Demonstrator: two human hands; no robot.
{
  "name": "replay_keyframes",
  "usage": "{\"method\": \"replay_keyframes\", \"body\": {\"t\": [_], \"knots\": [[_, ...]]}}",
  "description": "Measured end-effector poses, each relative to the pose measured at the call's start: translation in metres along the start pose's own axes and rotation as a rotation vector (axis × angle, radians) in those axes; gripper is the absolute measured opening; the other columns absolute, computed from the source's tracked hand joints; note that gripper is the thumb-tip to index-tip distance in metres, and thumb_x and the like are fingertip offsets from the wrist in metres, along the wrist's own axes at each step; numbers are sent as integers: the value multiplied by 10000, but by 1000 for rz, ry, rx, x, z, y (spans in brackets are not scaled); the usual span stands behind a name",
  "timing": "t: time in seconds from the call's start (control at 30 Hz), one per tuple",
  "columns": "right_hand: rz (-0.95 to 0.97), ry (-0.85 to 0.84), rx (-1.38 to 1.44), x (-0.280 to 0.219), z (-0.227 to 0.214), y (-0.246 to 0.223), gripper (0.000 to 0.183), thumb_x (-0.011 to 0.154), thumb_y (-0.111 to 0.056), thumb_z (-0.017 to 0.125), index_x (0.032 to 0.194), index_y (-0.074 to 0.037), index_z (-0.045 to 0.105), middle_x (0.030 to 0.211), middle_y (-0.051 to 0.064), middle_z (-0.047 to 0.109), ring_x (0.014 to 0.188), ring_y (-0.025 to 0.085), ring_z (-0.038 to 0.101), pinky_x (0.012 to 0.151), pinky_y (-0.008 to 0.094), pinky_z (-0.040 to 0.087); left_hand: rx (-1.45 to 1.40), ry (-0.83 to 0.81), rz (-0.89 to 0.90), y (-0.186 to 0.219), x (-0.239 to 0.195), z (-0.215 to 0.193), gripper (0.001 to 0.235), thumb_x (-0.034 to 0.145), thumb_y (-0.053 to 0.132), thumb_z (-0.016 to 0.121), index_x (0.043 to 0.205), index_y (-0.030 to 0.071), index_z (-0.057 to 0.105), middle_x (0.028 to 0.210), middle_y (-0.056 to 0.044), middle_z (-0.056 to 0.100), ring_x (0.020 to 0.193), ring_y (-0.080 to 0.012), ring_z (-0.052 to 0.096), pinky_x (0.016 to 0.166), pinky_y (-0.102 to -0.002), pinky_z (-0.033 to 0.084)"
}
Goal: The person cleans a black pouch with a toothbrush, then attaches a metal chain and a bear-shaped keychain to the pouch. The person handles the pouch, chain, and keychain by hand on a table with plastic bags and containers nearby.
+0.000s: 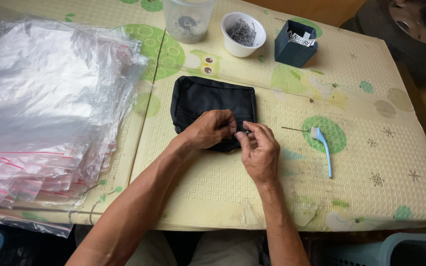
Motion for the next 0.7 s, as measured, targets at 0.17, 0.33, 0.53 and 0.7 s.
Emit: {"method": "replay_keyframes", "body": {"t": [0.17, 0.33, 0.53, 0.7], "knots": [[-12, -90, -68, -6, 14, 4, 370, 802, -101, 857, 1147, -49, 735, 921, 122, 711, 804, 282, 674, 605, 329, 596, 16, -14, -25, -3, -2, -2, 84, 902, 175, 691, 956, 112, 709, 813, -93, 754, 894, -288, 742, 826, -406, 536], [14, -59, -141, -5, 17, 12, 291, 772, -78, 870, 1046, -77, 772, 839, 78, 708, 734, 231, 683, 540, 301, 599, 14, -5, -24, 0, -2, -3, 88, 897, 172, 692, 954, 109, 714, 819, -95, 751, 892, -292, 734, 834, -406, 533], [64, -152, -127, -6, 17, 10, 424, 728, 0, 871, 1129, -32, 736, 905, 133, 722, 806, 296, 692, 641, 334, 618, -13, -12, -22, -1, -3, -2, 52, 903, 140, 686, 934, 109, 714, 814, -76, 752, 889, -259, 742, 837, -390, 543], [0, -299, -395, 4, 23, 2, 404, 763, 8, 829, 1141, -68, 708, 859, 67, 697, 822, 252, 686, 715, 366, 600, 21, -14, -2, 0, -3, -3, 35, 897, 131, 688, 922, 124, 712, 825, -69, 758, 895, -279, 734, 830, -399, 544]]}}
Point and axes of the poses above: each hand's wrist, its own x-axis towards the middle knuckle, its own z-axis out of the palm, y = z × x, the point moved 4 cm from there along x, towards the middle knuckle
